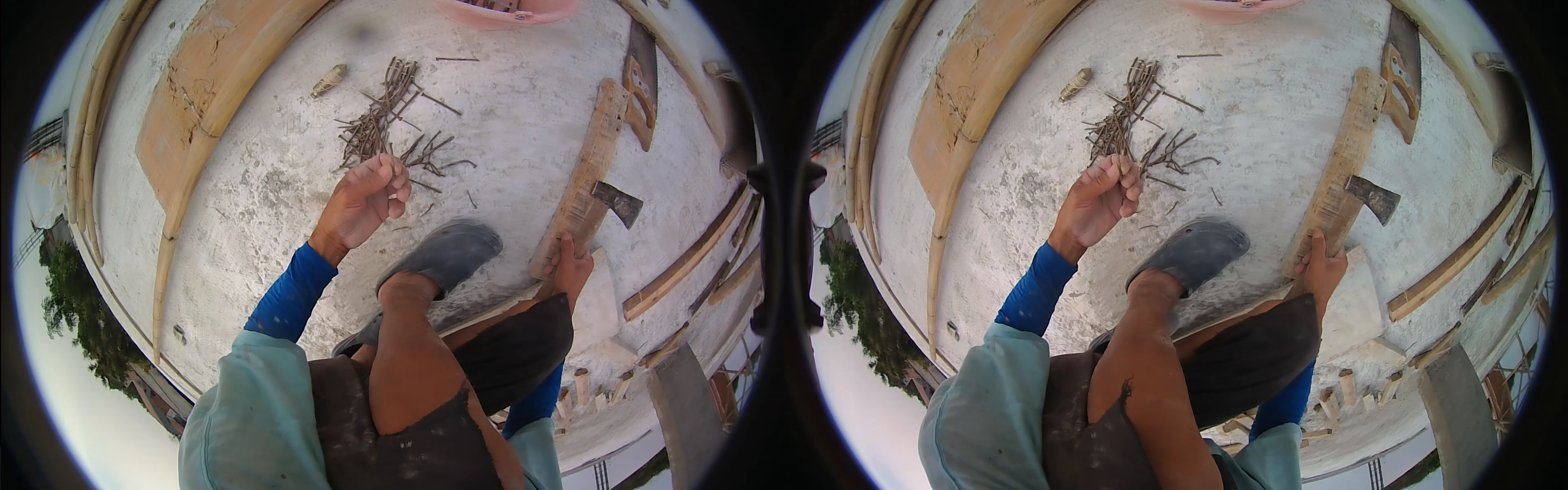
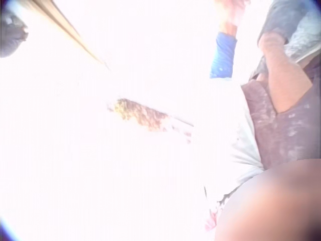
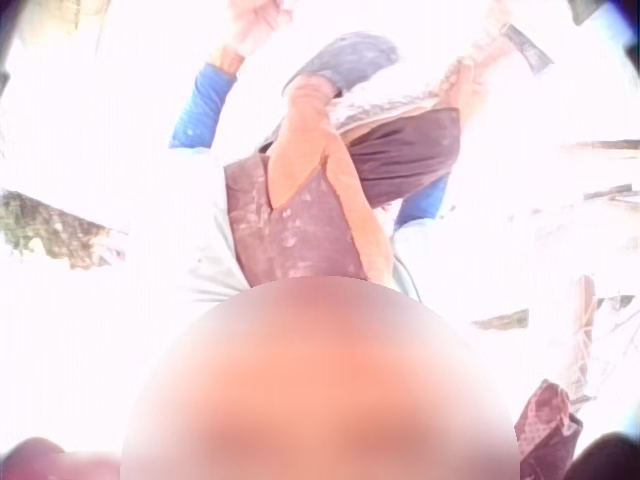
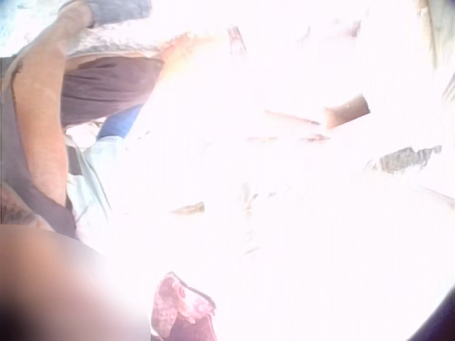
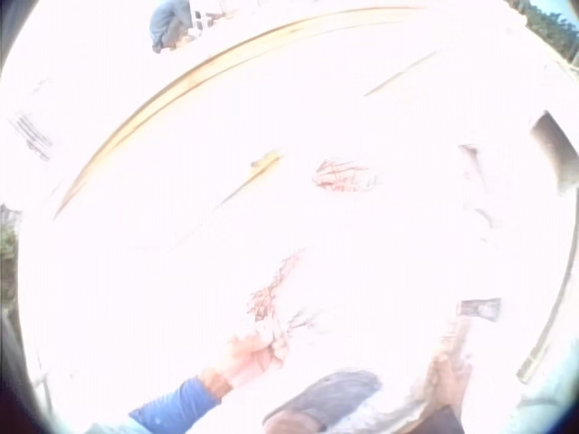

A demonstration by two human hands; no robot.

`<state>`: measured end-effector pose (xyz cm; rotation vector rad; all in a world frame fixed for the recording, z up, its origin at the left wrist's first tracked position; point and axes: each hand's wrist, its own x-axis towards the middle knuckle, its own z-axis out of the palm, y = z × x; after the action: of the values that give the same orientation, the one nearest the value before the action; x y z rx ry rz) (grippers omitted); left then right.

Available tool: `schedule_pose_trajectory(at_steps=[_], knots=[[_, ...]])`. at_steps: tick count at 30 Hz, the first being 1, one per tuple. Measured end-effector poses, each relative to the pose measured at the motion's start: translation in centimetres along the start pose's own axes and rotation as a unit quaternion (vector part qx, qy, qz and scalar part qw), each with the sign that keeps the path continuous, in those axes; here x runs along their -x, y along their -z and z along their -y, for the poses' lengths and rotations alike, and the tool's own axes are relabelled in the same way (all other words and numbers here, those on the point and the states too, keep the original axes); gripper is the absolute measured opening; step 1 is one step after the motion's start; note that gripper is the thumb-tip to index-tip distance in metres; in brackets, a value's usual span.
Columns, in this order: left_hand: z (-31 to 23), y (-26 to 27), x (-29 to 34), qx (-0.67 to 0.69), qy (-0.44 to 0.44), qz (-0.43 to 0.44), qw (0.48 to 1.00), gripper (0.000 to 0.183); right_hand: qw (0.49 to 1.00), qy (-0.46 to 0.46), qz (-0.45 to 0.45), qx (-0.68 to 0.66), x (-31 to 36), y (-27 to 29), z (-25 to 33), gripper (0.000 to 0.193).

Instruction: The person sits on the floor and repeatedly picks up bent nails from a pile, places them on a wooden plank, and uses a small axe to hammer them straight. Straightened nails are placed into a pink bucket nearby.

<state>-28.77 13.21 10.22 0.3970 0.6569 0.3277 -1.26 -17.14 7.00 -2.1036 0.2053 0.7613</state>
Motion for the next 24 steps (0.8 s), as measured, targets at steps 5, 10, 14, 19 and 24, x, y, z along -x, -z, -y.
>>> schedule_pose_trajectory(at_steps=[5, 10, 14, 19, 24], knots=[[3.9, -3.7, -5.0, -0.222, 0.013, -0.024, 0.975, 0.013, 0.999, 0.008, -0.011, -0.032, 0.4, -0.2, 0.0, 0.034], [12.2, -9.5, -14.1, -0.339, -0.048, 0.050, 0.938, 0.005, 0.997, 0.020, -0.040, -0.065, 1.3, 0.2, -0.4, 0.030], [16.0, -12.3, -18.9, -0.400, -0.084, 0.108, 0.906, 0.005, 0.995, 0.020, -0.052, -0.081, 1.7, 1.4, -0.5, 0.032], [17.7, -13.2, -21.3, -0.493, -0.155, 0.143, 0.844, 0.007, 0.996, -0.009, -0.069, -0.060, 2.2, 2.3, -0.8, 0.033], [18.2, -13.3, -21.3, -0.479, -0.082, 0.115, 0.866, 0.013, 0.998, 0.010, -0.064, 0.014, 2.0, 3.1, -1.7, 0.033]])
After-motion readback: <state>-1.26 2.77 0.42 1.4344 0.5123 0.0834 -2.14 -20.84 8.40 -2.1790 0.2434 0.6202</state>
